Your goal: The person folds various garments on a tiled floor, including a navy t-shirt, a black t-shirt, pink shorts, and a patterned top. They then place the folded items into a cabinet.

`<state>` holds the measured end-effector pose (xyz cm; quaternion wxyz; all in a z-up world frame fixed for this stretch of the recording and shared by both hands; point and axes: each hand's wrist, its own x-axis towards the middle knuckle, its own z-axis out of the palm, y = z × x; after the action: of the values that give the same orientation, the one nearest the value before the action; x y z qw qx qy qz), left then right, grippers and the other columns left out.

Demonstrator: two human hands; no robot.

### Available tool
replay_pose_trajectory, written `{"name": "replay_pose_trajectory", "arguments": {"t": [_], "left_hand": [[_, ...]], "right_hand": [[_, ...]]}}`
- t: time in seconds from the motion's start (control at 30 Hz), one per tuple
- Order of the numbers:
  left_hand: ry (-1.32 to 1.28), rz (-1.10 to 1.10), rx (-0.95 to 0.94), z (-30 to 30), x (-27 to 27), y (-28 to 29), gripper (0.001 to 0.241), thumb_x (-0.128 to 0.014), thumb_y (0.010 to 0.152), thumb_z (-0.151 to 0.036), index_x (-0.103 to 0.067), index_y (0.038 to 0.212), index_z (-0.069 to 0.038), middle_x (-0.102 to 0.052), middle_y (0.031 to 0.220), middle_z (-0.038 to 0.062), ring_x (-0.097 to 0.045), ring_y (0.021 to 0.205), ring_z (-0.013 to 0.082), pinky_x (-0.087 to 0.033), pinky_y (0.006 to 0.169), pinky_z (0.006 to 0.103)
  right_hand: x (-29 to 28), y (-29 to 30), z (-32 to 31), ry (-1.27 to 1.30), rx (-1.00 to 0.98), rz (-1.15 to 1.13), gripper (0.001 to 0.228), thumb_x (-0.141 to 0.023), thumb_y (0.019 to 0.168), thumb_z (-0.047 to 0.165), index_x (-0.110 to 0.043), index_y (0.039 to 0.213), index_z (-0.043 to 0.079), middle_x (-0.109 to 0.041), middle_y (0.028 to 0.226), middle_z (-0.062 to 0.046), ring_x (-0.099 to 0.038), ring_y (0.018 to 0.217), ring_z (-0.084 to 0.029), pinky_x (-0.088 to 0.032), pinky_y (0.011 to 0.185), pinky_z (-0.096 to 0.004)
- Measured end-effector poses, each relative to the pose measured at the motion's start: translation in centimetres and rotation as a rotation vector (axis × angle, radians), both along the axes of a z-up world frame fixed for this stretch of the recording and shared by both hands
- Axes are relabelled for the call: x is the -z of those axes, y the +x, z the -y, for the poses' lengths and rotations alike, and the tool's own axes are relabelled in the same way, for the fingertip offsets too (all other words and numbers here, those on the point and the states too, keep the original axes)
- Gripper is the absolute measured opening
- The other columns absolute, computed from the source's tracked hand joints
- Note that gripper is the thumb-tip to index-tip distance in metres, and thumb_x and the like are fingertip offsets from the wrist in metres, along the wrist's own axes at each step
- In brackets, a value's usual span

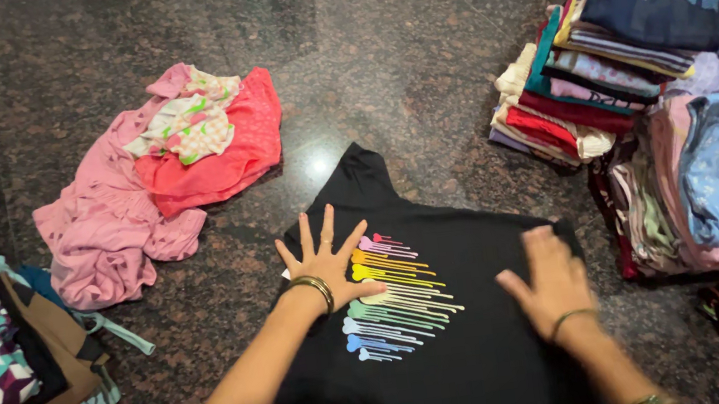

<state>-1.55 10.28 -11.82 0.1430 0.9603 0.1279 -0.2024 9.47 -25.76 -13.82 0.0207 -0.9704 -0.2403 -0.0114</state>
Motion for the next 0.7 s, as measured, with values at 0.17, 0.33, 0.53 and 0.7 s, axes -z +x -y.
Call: {"name": "replay_pose_trajectory", "arguments": {"t": [0.17,0.33,0.53,0.7], "left_hand": [[-0.025,-0.012,0.016,0.0,-3.3,0.7,0.130,-0.069,0.052,-0.090,-0.007,0.160,-0.053,0.029,0.168,0.014,0.031,0.149,0.0527,0.009,0.106,0.0848],[-0.025,-0.045,0.016,0.2,-3.0,1.0,0.136,-0.072,0.049,-0.089,-0.005,0.161,-0.053,0.031,0.167,0.016,0.032,0.147,0.0542,0.009,0.106,0.0849],[-0.036,-0.045,0.027,0.0,-2.3,1.1,0.136,-0.072,0.049,-0.089,-0.004,0.161,-0.054,0.033,0.167,0.017,0.033,0.148,0.0545,0.009,0.106,0.0857],[-0.045,-0.088,0.019,-0.1,-2.5,1.5,0.139,-0.075,0.047,-0.087,-0.002,0.160,-0.055,0.034,0.167,0.016,0.034,0.147,0.0541,0.009,0.105,0.0866]], "right_hand": [[-0.9,3.4,4.0,-0.120,0.170,0.004,0.086,-0.060,0.093,0.056,-0.025,0.161,0.015,-0.024,0.167,-0.006,-0.027,0.146,-0.039,-0.028,0.111,-0.060],[-1.6,3.4,2.2,0.293,0.376,0.080,0.049,-0.076,0.089,0.028,-0.060,0.132,0.010,-0.056,0.133,-0.015,-0.057,0.122,-0.038,-0.051,0.100,-0.050],[-1.4,7.1,2.5,-0.015,0.116,0.169,0.033,-0.067,0.091,0.012,-0.066,0.124,0.015,-0.059,0.126,-0.014,-0.061,0.115,-0.035,-0.056,0.086,-0.048],[1.7,12.6,7.5,-0.028,0.021,0.046,0.019,-0.065,0.097,0.016,-0.074,0.113,0.017,-0.069,0.113,-0.011,-0.068,0.111,-0.033,-0.057,0.092,-0.046]]}}
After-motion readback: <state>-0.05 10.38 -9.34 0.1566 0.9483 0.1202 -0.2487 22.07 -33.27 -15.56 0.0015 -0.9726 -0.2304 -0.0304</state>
